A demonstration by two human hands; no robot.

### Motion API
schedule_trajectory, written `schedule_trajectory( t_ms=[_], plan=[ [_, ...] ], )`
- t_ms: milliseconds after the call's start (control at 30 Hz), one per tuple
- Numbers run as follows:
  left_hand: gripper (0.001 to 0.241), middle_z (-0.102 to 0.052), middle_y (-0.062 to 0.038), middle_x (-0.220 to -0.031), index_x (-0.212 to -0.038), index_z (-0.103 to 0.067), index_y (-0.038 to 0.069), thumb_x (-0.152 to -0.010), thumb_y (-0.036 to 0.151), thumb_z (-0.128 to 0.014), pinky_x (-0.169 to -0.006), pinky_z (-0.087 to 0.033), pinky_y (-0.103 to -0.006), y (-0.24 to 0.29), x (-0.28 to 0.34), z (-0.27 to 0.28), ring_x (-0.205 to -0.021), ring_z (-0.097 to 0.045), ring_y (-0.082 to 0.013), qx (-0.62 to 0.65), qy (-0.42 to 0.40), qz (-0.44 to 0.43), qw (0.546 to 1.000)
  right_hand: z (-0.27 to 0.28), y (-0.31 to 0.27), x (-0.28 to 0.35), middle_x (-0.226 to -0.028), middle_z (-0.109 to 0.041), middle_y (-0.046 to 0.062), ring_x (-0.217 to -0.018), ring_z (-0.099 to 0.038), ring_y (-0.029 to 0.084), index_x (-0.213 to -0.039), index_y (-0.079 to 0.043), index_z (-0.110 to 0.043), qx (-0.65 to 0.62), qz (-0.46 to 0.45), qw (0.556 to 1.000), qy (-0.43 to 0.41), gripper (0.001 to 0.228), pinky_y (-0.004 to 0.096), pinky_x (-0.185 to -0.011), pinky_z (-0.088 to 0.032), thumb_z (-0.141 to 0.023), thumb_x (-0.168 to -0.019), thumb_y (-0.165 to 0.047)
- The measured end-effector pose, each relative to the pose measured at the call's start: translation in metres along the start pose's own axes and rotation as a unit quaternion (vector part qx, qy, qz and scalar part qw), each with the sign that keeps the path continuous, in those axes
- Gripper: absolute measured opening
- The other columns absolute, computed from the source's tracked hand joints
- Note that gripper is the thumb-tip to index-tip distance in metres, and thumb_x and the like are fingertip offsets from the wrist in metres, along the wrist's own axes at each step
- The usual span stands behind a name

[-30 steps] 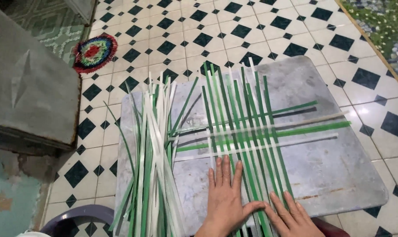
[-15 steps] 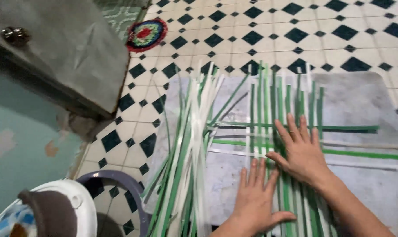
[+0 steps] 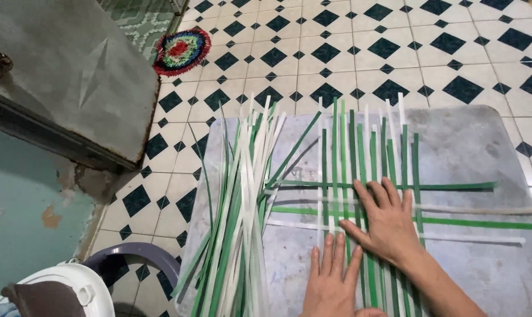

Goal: Weaving green and white plastic strips together on a flat surface to create a patterned mat.

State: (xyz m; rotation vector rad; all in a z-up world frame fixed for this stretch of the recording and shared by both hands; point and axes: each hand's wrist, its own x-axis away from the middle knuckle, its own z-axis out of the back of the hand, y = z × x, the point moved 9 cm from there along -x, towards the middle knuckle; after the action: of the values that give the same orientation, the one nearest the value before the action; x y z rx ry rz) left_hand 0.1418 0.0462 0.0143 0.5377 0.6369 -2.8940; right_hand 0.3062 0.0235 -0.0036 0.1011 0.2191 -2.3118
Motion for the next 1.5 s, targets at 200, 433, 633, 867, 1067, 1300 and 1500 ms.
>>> schedule_trajectory(
  t_ms=[200, 433, 633, 867, 1067, 1300, 1500],
  plan=[
    [0.057, -0.026, -0.031, -0.155, -0.154, -0.033, 0.005, -0.101, 0.024, -0.039, -0.106, -0.018, -0.0655, 0.017, 0.005, -0.023, -0.141, -0.020, -0.0500, 0.377, -0.084, 0.010, 0.922, 0.003, -0.004, -0.021, -0.140, -0.037, 0.008, -0.137, -0.024, 0.031, -0.150, -0.045, -0.025, 0.011, -0.112, 0.977, -0.181, 0.082, 0.068, -0.103, -0.023, -0.028, -0.077, -0.083],
    [0.041, -0.049, -0.032, -0.144, -0.142, -0.054, 0.004, -0.102, 0.006, -0.045, -0.100, -0.031, -0.0667, 0.006, 0.000, -0.004, -0.131, -0.046, -0.0516, 0.356, 0.020, 0.058, 0.933, -0.024, 0.008, -0.009, -0.130, -0.043, 0.005, -0.133, -0.032, 0.031, -0.134, -0.043, -0.045, 0.012, -0.167, 0.970, -0.177, 0.072, 0.069, -0.106, -0.018, -0.035, -0.076, -0.084],
    [0.041, -0.042, -0.033, -0.150, -0.147, -0.048, 0.002, -0.108, 0.014, -0.041, -0.104, -0.026, -0.0704, -0.006, -0.002, 0.003, -0.137, -0.038, -0.0529, 0.450, -0.031, 0.074, 0.889, -0.029, 0.009, 0.001, -0.126, -0.050, 0.004, -0.127, -0.043, 0.033, -0.127, -0.038, -0.057, 0.061, -0.126, 0.990, -0.013, 0.066, 0.073, -0.112, -0.016, -0.042, -0.079, -0.081],
    [0.014, -0.063, -0.011, -0.096, -0.100, -0.062, 0.011, -0.090, 0.020, -0.058, -0.073, -0.046, -0.0413, -0.139, -0.017, -0.034, -0.087, -0.056, -0.0303, 0.318, -0.289, 0.250, 0.868, -0.039, 0.016, 0.004, -0.129, -0.048, 0.009, -0.134, -0.037, 0.036, -0.132, -0.039, -0.056, 0.019, -0.157, 0.986, -0.048, 0.072, 0.072, -0.114, -0.006, -0.042, -0.078, -0.084],
    [0.025, -0.060, -0.009, -0.086, -0.088, -0.058, 0.012, -0.084, 0.031, -0.075, -0.055, -0.051, -0.0492, -0.213, 0.010, -0.073, -0.075, -0.062, -0.0331, 0.242, -0.148, 0.370, 0.885, -0.033, 0.014, -0.001, -0.128, -0.050, 0.006, -0.131, -0.041, 0.033, -0.131, -0.043, -0.055, 0.050, -0.160, 0.985, -0.051, 0.072, 0.070, -0.113, -0.011, -0.036, -0.077, -0.086],
    [0.019, -0.069, -0.012, -0.083, -0.085, -0.063, 0.009, -0.089, 0.026, -0.069, -0.063, -0.050, -0.0498, -0.240, 0.007, -0.069, -0.074, -0.065, -0.0356, 0.299, -0.159, 0.454, 0.824, -0.027, 0.011, 0.000, -0.131, -0.046, 0.007, -0.133, -0.038, 0.035, -0.130, -0.040, -0.053, 0.002, -0.151, 0.987, -0.058, 0.069, 0.074, -0.111, -0.008, -0.038, -0.079, -0.082],
    [0.018, -0.072, -0.001, -0.073, -0.082, -0.069, 0.013, -0.085, 0.031, -0.070, -0.067, -0.053, -0.0332, -0.253, 0.000, -0.057, -0.070, -0.068, -0.0171, 0.392, -0.085, 0.482, 0.779, -0.026, 0.012, 0.001, -0.129, -0.045, 0.005, -0.132, -0.037, 0.032, -0.129, -0.041, -0.053, 0.004, -0.147, 0.988, -0.052, 0.066, 0.073, -0.109, -0.011, -0.040, -0.078, -0.081]
  ],
)
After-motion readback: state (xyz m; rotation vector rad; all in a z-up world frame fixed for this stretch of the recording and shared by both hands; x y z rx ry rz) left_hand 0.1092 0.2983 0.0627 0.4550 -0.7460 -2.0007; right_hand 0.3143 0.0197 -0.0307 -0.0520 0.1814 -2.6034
